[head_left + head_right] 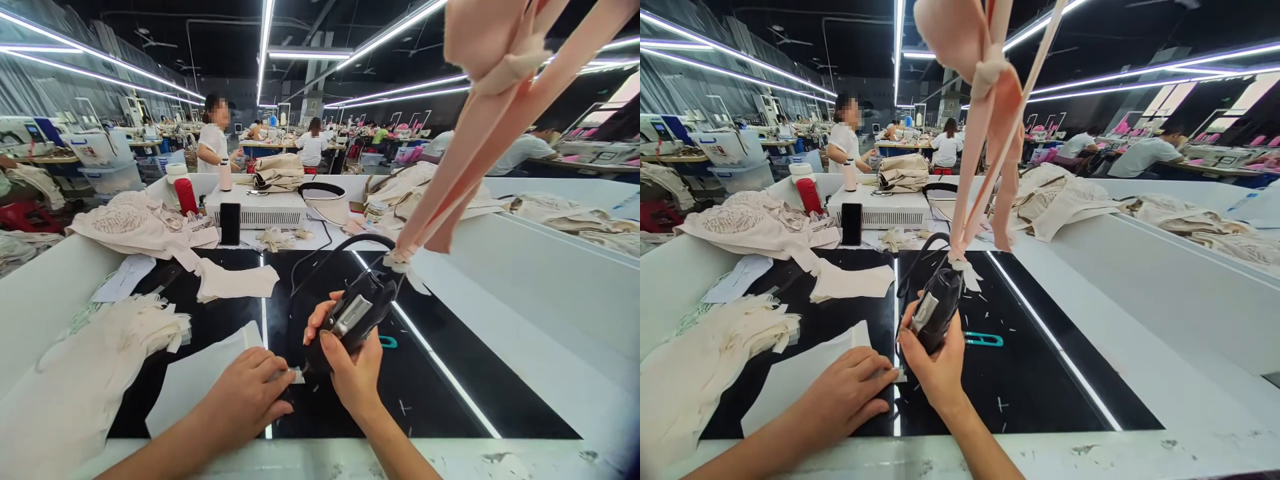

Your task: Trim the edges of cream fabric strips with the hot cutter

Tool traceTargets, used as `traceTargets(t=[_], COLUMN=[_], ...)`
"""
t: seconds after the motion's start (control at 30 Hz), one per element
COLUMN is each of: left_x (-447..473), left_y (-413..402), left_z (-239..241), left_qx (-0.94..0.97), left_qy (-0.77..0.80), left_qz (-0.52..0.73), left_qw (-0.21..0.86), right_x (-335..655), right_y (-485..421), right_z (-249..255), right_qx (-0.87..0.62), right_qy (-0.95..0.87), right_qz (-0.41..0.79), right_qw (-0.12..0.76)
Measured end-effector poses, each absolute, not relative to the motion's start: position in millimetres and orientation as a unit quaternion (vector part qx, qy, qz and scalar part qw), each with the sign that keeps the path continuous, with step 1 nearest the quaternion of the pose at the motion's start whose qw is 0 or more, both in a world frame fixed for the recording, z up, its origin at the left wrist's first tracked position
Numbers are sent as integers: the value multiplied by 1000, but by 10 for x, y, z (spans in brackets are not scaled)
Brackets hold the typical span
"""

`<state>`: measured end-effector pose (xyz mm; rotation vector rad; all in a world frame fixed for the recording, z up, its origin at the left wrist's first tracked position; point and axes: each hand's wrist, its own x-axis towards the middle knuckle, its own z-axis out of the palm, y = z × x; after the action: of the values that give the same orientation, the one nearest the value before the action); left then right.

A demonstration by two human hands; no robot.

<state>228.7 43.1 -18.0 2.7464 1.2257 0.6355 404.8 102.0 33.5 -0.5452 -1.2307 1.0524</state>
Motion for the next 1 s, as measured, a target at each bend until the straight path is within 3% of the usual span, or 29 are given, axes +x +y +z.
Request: traceTargets(t=[1.0], left_x=[2278], left_y=[425], left_z=[-191], left_qx=[900], left_qy=[381], left_qz=[210], left_qw=[12], right_x=[4045], right_y=[1024], right_z=[338], right_qx=[-236], right_qy=[-545], right_qz=[459], right_qw=[660])
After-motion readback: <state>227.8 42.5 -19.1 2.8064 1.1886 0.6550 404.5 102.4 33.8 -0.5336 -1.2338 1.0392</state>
